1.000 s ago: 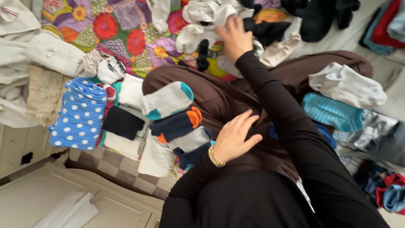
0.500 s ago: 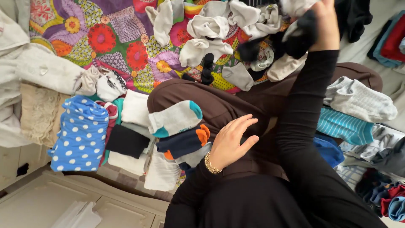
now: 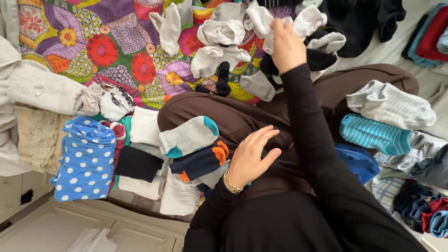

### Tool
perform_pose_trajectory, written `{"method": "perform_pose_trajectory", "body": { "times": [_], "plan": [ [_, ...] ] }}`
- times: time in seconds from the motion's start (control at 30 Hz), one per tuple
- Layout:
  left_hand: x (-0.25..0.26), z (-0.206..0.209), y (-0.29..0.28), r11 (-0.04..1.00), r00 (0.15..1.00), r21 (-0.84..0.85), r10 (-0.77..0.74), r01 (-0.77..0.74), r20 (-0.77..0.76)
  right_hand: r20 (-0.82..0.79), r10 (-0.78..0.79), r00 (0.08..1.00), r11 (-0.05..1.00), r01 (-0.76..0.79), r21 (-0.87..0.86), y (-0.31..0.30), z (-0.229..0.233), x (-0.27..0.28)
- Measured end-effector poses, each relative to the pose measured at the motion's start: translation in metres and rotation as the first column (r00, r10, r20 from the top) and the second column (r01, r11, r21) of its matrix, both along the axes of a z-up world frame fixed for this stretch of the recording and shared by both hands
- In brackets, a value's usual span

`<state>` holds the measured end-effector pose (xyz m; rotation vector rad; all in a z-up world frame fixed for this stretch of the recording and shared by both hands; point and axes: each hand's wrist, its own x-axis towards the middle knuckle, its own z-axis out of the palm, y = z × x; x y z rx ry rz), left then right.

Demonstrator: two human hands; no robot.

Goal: Sorting and pairing different colored socks on a bed.

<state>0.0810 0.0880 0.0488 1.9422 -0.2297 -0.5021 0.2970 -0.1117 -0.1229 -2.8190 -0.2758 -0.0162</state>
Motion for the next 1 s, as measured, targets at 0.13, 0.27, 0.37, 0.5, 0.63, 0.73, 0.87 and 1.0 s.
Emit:
{"method": "perform_pose_trajectory", "body": {
  "times": [0.13, 0.27, 0.37, 0.5, 0.63, 0.73, 0.87, 1.0],
  "plan": [
    [-0.004, 0.003, -0.001, 1.000, 1.000, 0.008, 0.001, -0.001, -0.006, -0.158, -0.214, 0.964, 0.977, 0.215, -0.007, -0.028, -0.009, -0.014],
    [-0.008, 0.002, -0.003, 1.000, 1.000, 0.000, -0.014, 0.014, 0.009, -0.003, -0.224, 0.974, 0.973, 0.224, 0.055, -0.068, -0.015, -0.008],
    [-0.010, 0.001, -0.005, 1.000, 1.000, -0.030, 0.003, -0.003, -0.016, 0.026, 0.026, 0.999, 0.970, -0.032, 0.240, -0.073, 0.015, -0.017],
    [0.002, 0.002, -0.014, 0.987, 0.991, -0.105, 0.112, -0.119, -0.067, -0.150, 0.226, 0.962, 0.836, -0.113, 0.536, -0.042, 0.120, -0.039],
    [0.009, 0.000, -0.018, 0.962, 0.972, -0.150, 0.215, -0.227, -0.094, -0.413, 0.195, 0.890, 0.480, 0.281, 0.831, -0.058, 0.098, -0.060],
    [0.009, -0.009, -0.024, 0.951, 0.966, -0.177, 0.240, -0.253, -0.094, -0.408, 0.220, 0.886, 0.147, 0.383, 0.912, -0.066, 0.112, -0.067],
    [0.006, -0.012, -0.033, 0.881, 0.936, -0.318, 0.315, -0.350, -0.156, -0.418, 0.335, 0.844, -0.113, 0.477, 0.872, -0.057, 0.146, -0.092],
    [0.009, -0.004, -0.034, 0.825, 0.920, -0.407, 0.355, -0.391, -0.164, -0.493, 0.519, 0.698, 0.182, 0.474, 0.862, -0.042, 0.163, -0.146]
  ]
}}
